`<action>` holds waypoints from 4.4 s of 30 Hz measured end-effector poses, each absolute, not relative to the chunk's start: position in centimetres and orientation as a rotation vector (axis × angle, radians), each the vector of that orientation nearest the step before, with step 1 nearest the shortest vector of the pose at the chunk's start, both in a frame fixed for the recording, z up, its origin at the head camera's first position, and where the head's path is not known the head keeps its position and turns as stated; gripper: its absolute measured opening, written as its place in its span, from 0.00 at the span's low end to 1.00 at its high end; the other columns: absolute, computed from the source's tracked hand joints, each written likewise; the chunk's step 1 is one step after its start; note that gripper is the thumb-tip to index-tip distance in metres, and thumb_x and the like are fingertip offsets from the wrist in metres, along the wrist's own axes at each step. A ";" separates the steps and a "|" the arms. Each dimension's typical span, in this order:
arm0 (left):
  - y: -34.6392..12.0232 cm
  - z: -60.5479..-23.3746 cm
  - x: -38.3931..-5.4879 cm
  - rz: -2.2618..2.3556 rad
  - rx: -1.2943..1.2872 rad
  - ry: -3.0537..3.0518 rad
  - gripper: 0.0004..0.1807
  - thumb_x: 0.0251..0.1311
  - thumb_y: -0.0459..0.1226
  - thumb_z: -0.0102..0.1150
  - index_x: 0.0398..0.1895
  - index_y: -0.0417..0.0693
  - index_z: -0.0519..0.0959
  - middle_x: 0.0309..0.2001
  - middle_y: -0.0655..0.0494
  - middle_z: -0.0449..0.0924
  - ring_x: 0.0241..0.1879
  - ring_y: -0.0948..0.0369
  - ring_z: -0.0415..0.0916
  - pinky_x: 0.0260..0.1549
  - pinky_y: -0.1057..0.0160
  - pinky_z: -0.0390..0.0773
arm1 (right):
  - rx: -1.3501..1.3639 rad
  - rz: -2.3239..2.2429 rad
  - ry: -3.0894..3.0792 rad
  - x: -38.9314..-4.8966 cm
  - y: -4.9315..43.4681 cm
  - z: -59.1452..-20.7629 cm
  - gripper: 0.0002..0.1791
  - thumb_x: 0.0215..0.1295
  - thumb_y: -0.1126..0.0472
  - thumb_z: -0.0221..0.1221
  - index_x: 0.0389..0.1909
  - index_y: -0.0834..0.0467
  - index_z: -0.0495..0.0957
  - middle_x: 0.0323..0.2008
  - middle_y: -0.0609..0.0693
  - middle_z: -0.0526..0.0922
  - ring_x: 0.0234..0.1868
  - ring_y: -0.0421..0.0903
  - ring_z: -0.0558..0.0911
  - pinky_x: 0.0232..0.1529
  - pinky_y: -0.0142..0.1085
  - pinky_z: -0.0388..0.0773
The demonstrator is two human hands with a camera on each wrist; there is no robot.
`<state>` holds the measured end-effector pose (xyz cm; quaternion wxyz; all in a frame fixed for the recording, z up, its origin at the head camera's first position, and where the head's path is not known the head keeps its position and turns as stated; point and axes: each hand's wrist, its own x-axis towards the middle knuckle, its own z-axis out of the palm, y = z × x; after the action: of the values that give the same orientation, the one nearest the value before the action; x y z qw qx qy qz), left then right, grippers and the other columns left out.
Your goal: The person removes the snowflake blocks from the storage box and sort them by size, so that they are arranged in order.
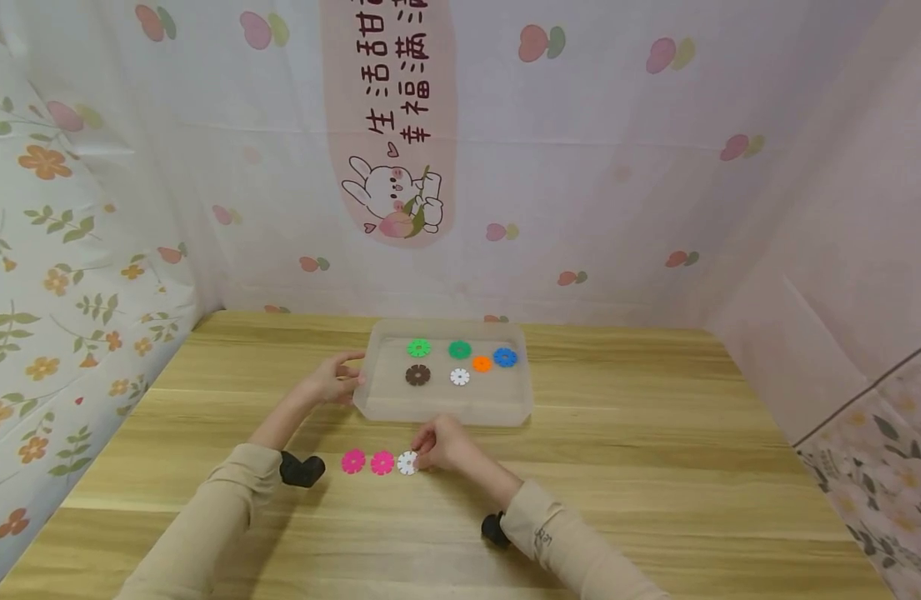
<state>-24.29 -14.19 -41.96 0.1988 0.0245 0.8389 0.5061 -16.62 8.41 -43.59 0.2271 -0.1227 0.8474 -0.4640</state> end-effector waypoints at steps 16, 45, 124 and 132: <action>-14.4 -41.8 -24.5 1.419 0.065 2.345 0.31 0.64 0.28 0.48 0.69 0.42 0.52 0.59 0.30 0.64 0.50 0.43 0.74 0.31 0.62 0.83 | -0.396 -1.136 2.506 -18.9 9.4 -40.5 0.10 0.51 0.70 0.62 0.37 0.64 0.80 0.28 0.52 0.80 0.28 0.42 0.76 0.28 0.29 0.77; -14.4 -42.2 -24.6 1.433 0.081 2.339 0.30 0.63 0.27 0.47 0.68 0.39 0.52 0.57 0.28 0.66 0.49 0.43 0.75 0.32 0.60 0.83 | -0.091 -0.964 2.707 -25.3 12.2 -41.6 0.25 0.52 0.68 0.64 0.52 0.69 0.72 0.49 0.64 0.76 0.50 0.56 0.76 0.50 0.43 0.76; -14.1 -42.0 -24.3 1.456 0.056 2.304 0.31 0.64 0.28 0.46 0.69 0.39 0.51 0.59 0.27 0.63 0.50 0.41 0.74 0.33 0.60 0.83 | -0.576 -1.199 2.561 -20.3 13.7 -39.6 0.11 0.49 0.71 0.64 0.37 0.66 0.81 0.34 0.58 0.81 0.32 0.44 0.80 0.35 0.31 0.81; -14.3 -42.1 -24.2 1.460 0.049 2.311 0.31 0.63 0.28 0.48 0.69 0.40 0.52 0.59 0.28 0.64 0.47 0.45 0.76 0.32 0.60 0.83 | -0.618 -1.140 2.459 -18.3 12.9 -41.2 0.09 0.46 0.72 0.65 0.32 0.64 0.82 0.31 0.53 0.83 0.29 0.39 0.78 0.32 0.26 0.78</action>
<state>-24.19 -14.30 -42.10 0.2023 0.0176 0.8278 0.5230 -18.35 12.92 -41.15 0.1799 -0.2186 0.8701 -0.4034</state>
